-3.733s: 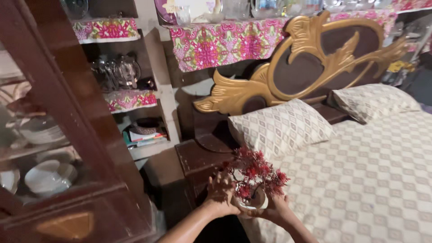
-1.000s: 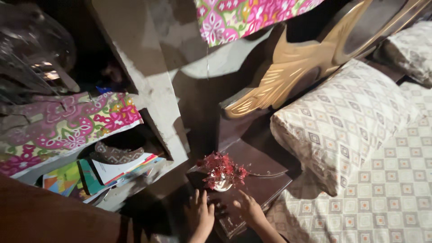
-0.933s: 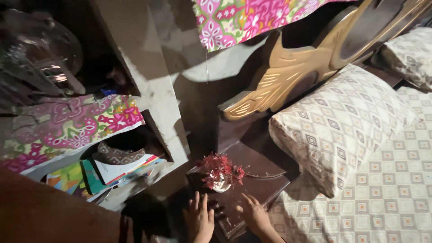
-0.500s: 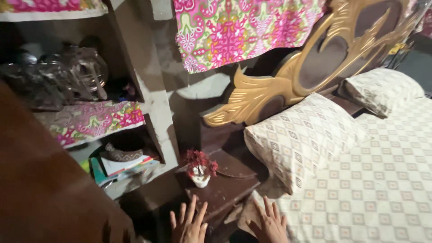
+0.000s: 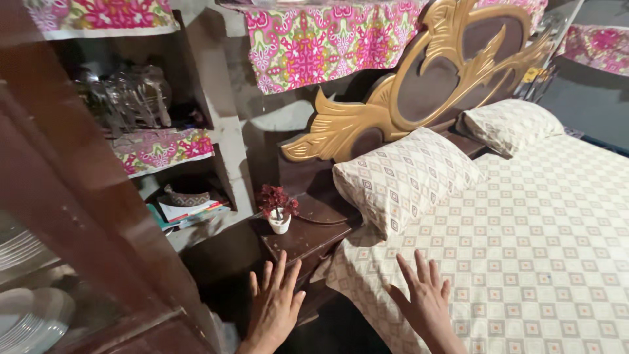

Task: The person puts a pillow into a pillowcase by hand and places it on a bed next to other pillows before picking up a decorative item.

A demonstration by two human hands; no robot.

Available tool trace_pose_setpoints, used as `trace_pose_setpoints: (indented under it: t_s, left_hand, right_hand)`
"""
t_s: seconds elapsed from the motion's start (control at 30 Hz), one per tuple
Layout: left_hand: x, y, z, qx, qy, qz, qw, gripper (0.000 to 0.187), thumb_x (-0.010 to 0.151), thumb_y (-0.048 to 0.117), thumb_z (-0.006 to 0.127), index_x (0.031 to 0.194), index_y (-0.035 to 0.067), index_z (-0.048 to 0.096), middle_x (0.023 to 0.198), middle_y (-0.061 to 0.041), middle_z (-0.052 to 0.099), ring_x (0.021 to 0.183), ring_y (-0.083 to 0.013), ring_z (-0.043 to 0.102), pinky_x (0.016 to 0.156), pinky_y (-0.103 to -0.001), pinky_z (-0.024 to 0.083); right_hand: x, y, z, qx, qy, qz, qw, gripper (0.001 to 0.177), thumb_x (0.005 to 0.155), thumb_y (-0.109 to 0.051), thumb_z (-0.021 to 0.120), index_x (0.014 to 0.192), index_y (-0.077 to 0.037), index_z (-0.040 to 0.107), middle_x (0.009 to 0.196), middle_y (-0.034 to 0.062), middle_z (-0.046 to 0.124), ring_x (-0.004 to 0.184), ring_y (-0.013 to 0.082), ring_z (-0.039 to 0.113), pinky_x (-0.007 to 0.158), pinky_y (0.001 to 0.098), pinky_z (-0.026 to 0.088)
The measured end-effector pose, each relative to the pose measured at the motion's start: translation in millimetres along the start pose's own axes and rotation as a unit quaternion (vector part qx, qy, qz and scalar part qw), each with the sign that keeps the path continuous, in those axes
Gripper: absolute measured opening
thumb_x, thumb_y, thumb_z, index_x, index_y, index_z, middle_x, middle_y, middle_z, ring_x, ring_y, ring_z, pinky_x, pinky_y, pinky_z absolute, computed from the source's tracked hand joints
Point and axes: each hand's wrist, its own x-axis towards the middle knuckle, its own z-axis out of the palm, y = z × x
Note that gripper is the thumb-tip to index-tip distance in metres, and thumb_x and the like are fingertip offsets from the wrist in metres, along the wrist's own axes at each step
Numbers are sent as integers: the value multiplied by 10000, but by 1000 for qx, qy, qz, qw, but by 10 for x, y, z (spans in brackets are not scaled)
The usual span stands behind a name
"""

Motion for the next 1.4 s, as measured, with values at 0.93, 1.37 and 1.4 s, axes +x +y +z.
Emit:
trace_pose_setpoints:
  t_s: [0.93,1.37,1.4]
  left_hand:
    - [-1069,-616,-1312,-38,-8,113,993,814,849,272,727,1532,47,345,1637,-146,269,1421,-385,322,1168,-578,201]
    - [-1141,-421,-1374,-58,21,149,987,743,895,371,675,1478,4,398,1596,-167,318,1397,-415,371,1151,-592,229]
    - [-1130,-384,-1363,-60,21,150,987,743,895,371,675,1478,4,398,1596,-167,318,1397,-415,371,1151,-592,229]
  right_hand:
    - [-1766,-1366,-652,-67,-75,37,994,799,912,-403,641,1613,-380,257,1695,8,84,1565,368,34,1190,653,131]
    - [-1984,-1470,-947,-76,-108,28,991,856,913,-429,664,1628,-386,195,1751,22,2,1556,380,-44,1192,654,71]
    - [-2008,-1444,-961,-79,-107,30,991,856,913,-429,664,1628,-386,195,1751,22,2,1556,380,-44,1192,654,71]
